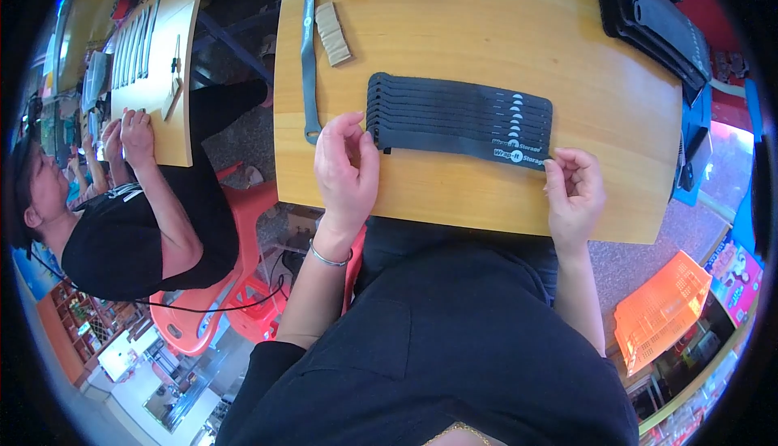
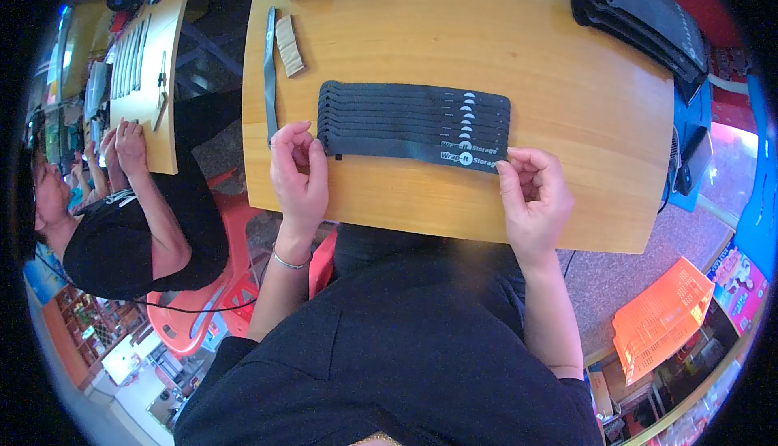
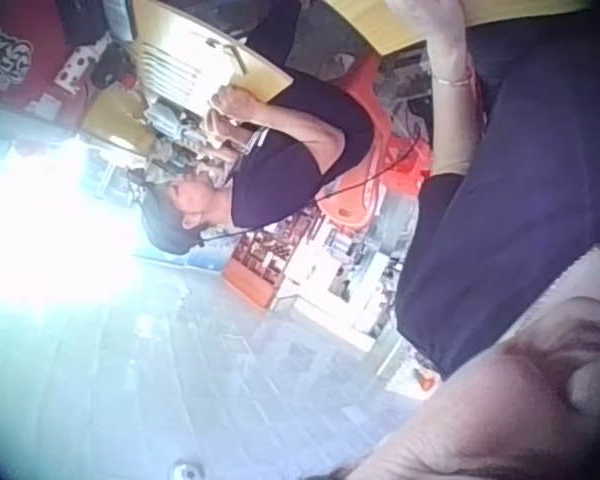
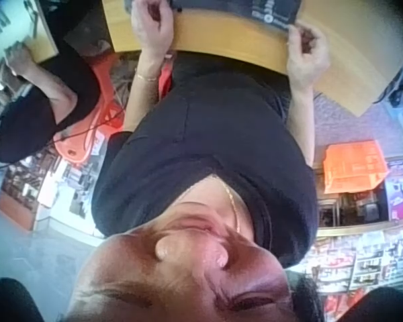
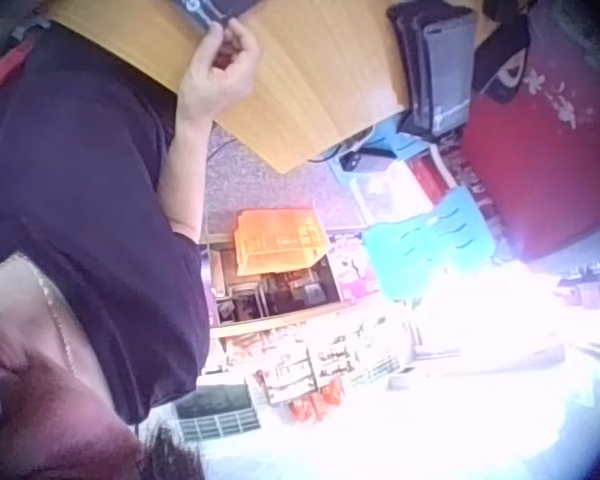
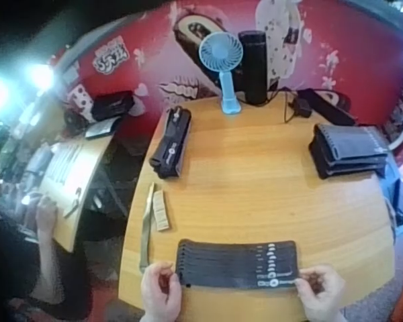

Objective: The person is aligning and stacking black textile straps with printed logos on a wooden table.

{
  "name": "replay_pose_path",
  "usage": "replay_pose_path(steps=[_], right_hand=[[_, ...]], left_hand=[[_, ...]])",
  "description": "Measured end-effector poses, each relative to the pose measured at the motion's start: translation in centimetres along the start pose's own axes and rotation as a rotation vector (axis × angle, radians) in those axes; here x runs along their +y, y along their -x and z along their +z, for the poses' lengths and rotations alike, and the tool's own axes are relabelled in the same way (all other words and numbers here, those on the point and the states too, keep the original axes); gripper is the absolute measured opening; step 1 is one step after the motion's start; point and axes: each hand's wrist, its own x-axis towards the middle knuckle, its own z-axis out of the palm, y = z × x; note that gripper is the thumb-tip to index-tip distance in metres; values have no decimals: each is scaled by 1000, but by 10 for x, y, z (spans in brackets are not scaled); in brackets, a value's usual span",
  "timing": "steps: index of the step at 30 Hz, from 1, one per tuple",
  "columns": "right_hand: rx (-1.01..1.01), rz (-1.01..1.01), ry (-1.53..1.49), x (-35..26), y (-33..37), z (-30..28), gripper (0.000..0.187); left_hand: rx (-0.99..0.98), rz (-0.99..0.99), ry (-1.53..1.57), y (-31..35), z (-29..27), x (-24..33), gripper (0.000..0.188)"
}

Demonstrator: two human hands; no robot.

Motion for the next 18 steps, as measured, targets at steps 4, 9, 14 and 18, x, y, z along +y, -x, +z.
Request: replay_pose_path(steps=[4,9,14,18], right_hand=[[-7,-10,-19,0,-1,0,19],[-20,0,-26,0,0,0,18],[-17,-12,-9,-1,-1,-1,17],[-26,21,-10,-1,0,-2,16]], left_hand=[[7,-9,-13,0,0,1,27],[21,-17,3,0,0,0,27],[18,-5,-20,-1,0,2,27],[19,-10,-4,-1,0,2,25]])
